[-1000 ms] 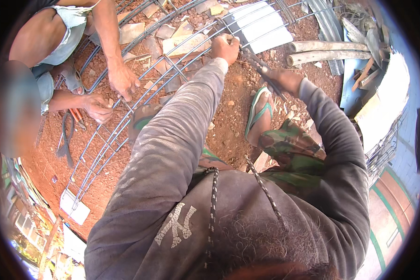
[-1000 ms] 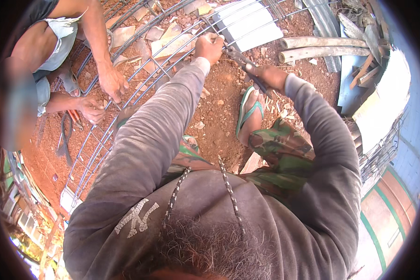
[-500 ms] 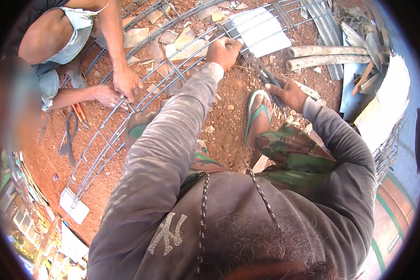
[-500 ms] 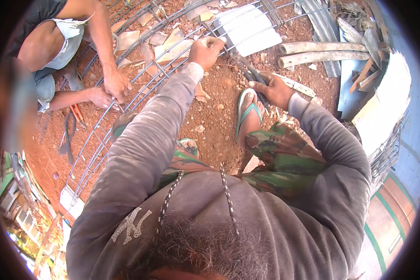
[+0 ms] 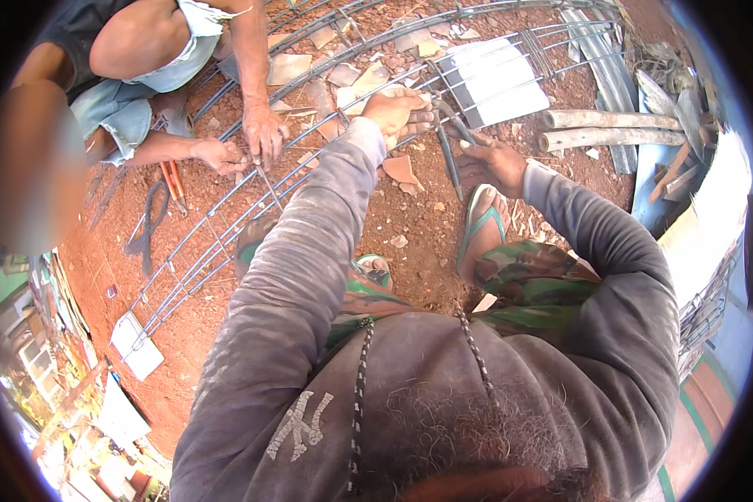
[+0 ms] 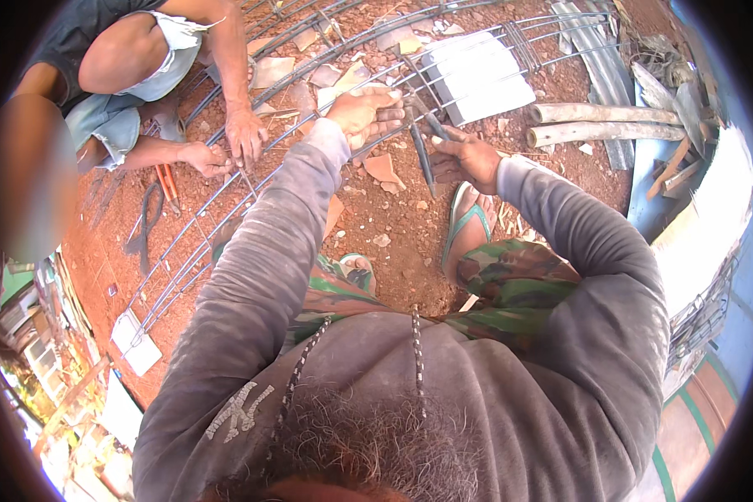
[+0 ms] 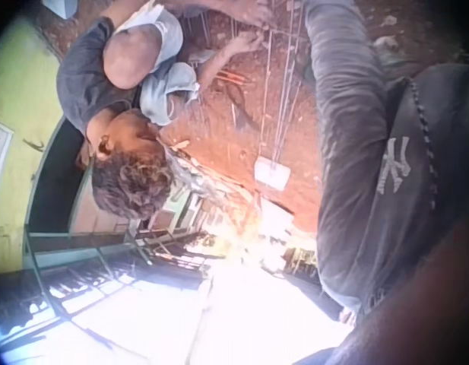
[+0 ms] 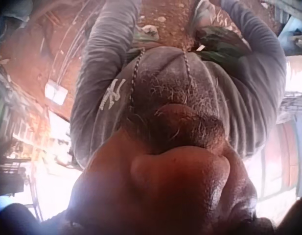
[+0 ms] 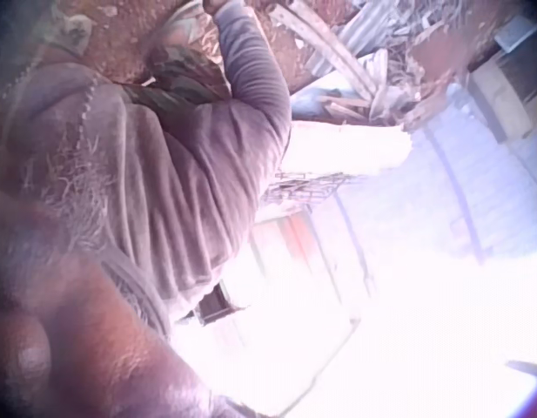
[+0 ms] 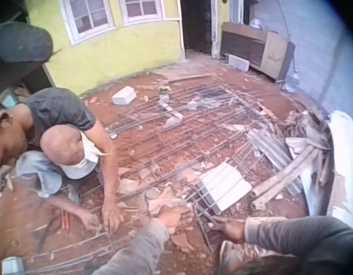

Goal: The person uses pliers to twist and secure metal wires onto a rebar frame while another person assists by holding the structure.

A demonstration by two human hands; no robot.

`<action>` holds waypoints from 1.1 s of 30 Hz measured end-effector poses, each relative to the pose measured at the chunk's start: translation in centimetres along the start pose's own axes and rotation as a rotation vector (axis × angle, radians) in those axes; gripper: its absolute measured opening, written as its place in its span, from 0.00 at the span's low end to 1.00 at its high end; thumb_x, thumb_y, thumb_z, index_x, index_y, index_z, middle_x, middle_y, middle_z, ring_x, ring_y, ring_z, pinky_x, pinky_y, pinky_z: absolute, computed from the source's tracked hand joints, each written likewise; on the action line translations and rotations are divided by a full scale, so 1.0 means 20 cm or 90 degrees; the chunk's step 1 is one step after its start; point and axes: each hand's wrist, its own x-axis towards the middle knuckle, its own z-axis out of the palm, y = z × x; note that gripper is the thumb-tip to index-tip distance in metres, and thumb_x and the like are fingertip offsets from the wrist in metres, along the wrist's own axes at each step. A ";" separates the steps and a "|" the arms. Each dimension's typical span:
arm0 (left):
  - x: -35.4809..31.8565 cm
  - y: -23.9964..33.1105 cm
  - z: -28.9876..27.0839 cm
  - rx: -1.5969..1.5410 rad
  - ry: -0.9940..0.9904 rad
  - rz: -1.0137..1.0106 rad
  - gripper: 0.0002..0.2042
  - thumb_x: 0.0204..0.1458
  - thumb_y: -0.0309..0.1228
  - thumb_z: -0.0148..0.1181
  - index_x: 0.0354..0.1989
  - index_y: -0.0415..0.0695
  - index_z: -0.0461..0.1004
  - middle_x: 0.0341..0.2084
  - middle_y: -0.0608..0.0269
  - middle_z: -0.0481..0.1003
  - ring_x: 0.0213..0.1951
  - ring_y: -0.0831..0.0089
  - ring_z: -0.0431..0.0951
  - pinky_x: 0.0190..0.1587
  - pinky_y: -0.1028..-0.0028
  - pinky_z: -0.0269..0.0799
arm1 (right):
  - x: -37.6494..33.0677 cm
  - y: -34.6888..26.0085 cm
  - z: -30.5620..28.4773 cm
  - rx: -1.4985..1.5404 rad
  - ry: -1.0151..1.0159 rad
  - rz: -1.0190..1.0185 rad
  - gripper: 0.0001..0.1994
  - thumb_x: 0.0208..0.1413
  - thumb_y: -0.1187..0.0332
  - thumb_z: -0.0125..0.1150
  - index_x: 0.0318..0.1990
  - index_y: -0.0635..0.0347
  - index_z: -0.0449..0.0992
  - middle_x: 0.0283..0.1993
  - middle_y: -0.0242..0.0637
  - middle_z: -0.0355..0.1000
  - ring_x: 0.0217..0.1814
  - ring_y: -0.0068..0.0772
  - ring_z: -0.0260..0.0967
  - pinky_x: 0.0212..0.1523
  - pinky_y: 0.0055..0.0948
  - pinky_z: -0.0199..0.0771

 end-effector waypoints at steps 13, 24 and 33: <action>-0.20 0.07 0.01 0.040 -0.103 0.151 0.11 0.61 0.28 0.66 0.50 0.39 0.78 0.40 0.62 0.82 0.39 0.74 0.84 0.42 0.71 0.85 | 0.13 -0.43 0.25 -0.238 0.191 -0.294 0.11 0.64 0.66 0.66 0.49 0.62 0.83 0.34 0.29 0.79 0.34 0.18 0.73 0.34 0.23 0.74; -0.22 0.16 0.07 -0.145 -0.193 0.156 0.07 0.60 0.29 0.65 0.42 0.39 0.79 0.38 0.58 0.83 0.36 0.71 0.84 0.37 0.70 0.86 | -0.05 -0.58 0.24 -0.154 0.170 -0.315 0.08 0.64 0.67 0.66 0.45 0.61 0.80 0.35 0.32 0.79 0.34 0.22 0.77 0.35 0.24 0.80; -0.23 0.25 0.18 -0.129 -0.207 0.217 0.11 0.62 0.33 0.66 0.49 0.43 0.79 0.37 0.64 0.82 0.35 0.75 0.83 0.36 0.74 0.81 | -0.23 -0.72 0.25 -0.202 0.260 -0.339 0.08 0.66 0.65 0.65 0.45 0.59 0.78 0.40 0.34 0.79 0.39 0.26 0.80 0.39 0.25 0.82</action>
